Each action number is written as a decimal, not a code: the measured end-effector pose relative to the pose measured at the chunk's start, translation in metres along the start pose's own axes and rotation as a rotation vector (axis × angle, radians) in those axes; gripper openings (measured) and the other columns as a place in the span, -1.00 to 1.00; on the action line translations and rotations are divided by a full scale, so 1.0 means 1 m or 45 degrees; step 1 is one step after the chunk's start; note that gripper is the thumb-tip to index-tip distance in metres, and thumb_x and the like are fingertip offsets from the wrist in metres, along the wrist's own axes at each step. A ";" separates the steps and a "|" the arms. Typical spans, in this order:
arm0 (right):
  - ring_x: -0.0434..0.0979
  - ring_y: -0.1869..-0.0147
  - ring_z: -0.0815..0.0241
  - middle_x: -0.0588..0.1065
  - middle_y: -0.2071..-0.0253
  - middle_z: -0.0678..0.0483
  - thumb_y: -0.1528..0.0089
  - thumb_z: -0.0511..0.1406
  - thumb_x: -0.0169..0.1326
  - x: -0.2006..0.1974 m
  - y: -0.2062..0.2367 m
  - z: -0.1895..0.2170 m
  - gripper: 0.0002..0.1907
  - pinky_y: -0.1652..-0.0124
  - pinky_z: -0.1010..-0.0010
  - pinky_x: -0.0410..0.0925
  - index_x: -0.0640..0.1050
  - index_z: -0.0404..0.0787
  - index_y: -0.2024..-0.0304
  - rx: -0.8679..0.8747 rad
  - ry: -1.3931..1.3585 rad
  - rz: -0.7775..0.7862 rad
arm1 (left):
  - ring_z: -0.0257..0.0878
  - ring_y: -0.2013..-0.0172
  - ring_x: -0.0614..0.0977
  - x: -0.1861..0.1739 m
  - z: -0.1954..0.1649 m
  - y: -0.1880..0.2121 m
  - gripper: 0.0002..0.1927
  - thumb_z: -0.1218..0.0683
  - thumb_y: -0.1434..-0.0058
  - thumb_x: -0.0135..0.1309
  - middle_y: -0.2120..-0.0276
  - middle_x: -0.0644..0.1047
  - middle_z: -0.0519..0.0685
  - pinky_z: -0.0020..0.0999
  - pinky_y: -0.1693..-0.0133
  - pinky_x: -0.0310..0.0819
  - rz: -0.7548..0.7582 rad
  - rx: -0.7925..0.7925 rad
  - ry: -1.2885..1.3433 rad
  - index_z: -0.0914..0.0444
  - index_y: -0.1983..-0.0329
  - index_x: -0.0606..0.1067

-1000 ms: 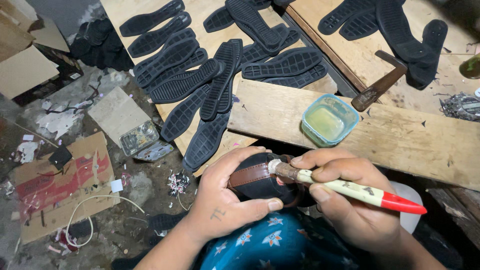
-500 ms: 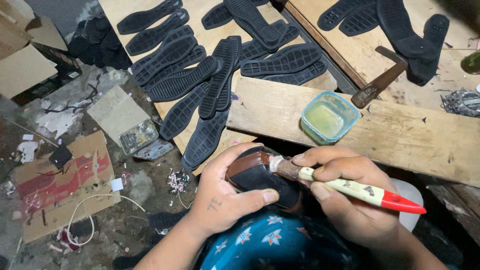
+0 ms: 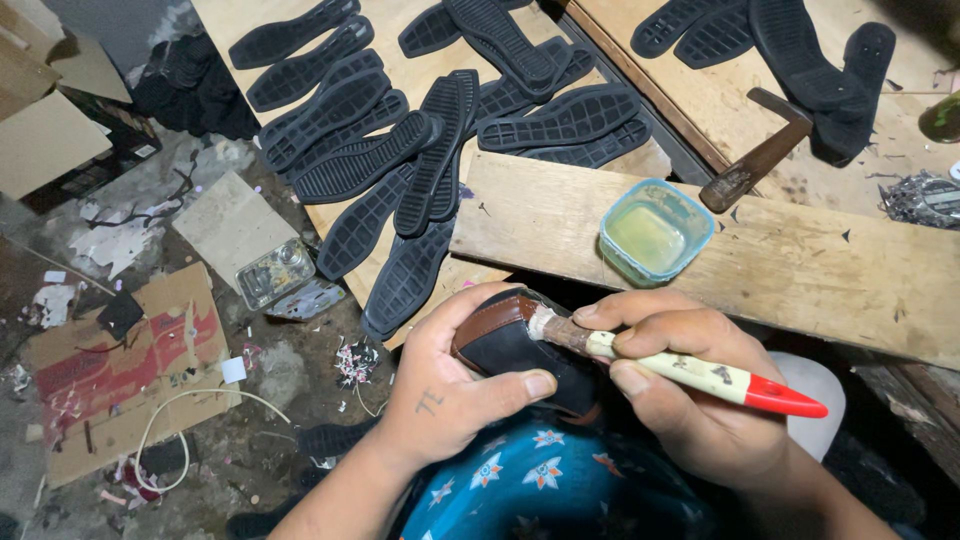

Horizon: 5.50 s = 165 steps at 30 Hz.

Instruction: The person holds a black Mary Jane shoe upper and uses a brush to apply glue from a small container along the bottom edge of the shoe, rotating the shoe to coat the edge around the toe and sides. After finishing, the person places the glued shoe on a rack with other completed uppers.

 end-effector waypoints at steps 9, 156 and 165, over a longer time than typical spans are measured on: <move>0.59 -0.23 0.04 0.52 -0.16 -0.23 -0.33 -0.48 0.06 -0.004 0.002 -0.008 -0.79 -0.24 0.25 0.45 0.46 -0.29 -0.02 0.090 -0.042 0.010 | -0.24 0.02 0.62 -0.003 -0.001 -0.003 -0.48 0.22 -0.10 0.32 0.04 0.59 0.04 -0.31 -0.12 0.52 0.067 0.030 0.045 0.44 -0.12 0.46; 0.59 0.50 0.39 0.61 0.38 0.10 -0.28 -0.34 0.11 -0.003 -0.037 -0.113 -0.83 0.51 0.57 0.41 0.57 -0.31 0.13 0.546 0.113 -0.165 | 0.07 -0.25 0.54 -0.048 0.043 0.031 -0.15 0.24 -0.03 0.42 -0.28 0.42 0.28 -0.16 -0.25 0.45 -0.392 0.701 -0.996 0.22 -0.34 0.23; 0.56 0.48 0.39 0.60 0.37 0.06 -0.32 -0.37 0.11 -0.014 -0.060 -0.088 -0.83 0.45 0.55 0.41 0.61 -0.29 0.06 0.447 0.423 -0.319 | 0.04 -0.25 0.54 -0.038 0.035 0.040 -0.13 0.24 0.00 0.44 -0.30 0.38 0.30 -0.18 -0.24 0.48 -0.401 0.765 -0.991 0.26 -0.33 0.22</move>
Point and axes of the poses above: each hand's wrist, its own y-axis away from the middle knuckle, its own x-axis out of the palm, z = x × y, the point moved 5 cm from there along -y, towards the middle knuckle
